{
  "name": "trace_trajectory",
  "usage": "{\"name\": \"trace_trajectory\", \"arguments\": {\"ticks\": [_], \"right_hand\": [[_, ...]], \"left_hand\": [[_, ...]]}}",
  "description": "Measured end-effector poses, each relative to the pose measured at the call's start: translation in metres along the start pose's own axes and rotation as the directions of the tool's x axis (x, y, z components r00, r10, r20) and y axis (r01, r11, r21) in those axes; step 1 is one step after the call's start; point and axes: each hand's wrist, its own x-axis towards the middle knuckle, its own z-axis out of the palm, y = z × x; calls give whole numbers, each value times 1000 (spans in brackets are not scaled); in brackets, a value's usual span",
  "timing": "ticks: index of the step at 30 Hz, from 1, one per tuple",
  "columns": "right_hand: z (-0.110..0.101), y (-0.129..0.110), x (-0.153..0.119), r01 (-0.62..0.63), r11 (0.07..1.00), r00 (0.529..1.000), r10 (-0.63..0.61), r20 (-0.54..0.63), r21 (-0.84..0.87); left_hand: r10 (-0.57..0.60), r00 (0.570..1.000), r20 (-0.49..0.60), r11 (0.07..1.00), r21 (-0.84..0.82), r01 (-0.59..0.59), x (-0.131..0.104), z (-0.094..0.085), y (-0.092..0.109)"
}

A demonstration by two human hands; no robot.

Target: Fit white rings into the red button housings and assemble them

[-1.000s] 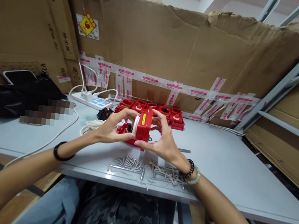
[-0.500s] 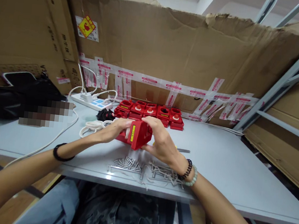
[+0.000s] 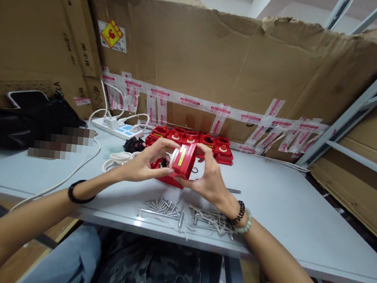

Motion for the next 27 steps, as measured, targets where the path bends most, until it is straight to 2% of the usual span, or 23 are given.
{"name": "trace_trajectory", "arguments": {"ticks": [4, 8, 11, 12, 14, 16, 18, 20, 22, 24, 27], "right_hand": [[1, 2, -1, 27, 1000, 999, -26, 24, -14], [1, 4, -2, 92, 991, 995, -90, 32, -95], [0, 4, -2, 80, 991, 997, -79, 15, -108], [-1, 4, -2, 72, 991, 997, -71, 13, -111], [-1, 4, -2, 67, 991, 998, -66, 12, -118], [-1, 4, -3, 75, 990, 997, -73, 19, -119], [-1, 5, -3, 92, 989, 996, -90, 27, -116], [-1, 5, -4, 104, 988, 994, -100, 36, -117], [-2, 5, -3, 108, 986, 994, -103, 46, -124], [-2, 5, -3, 107, 986, 993, -101, 55, -125], [-2, 4, -3, 87, 991, 995, -83, 47, -97]], "left_hand": [[-98, 995, 18, 990, -101, 100, 1, -1, -3], [-164, 983, -86, 986, -38, 161, 5, -9, -1], [-166, 970, -178, 953, 223, 204, 7, -28, 4], [-141, 969, -205, 907, 366, 209, 7, -36, 5], [-77, 965, -252, 745, 628, 224, 5, -55, 4], [-190, 960, -207, 564, 777, 279, 1, -74, -3], [-396, 910, -127, 421, 855, 302, -6, -89, -13], [-569, 822, -21, 390, 873, 293, -12, -98, -23], [-648, 760, 46, 392, 876, 280, -15, -102, -30], [-664, 744, 72, 396, 878, 268, -17, -103, -31], [-622, 780, 59, 409, 874, 261, -15, -101, -28]]}}
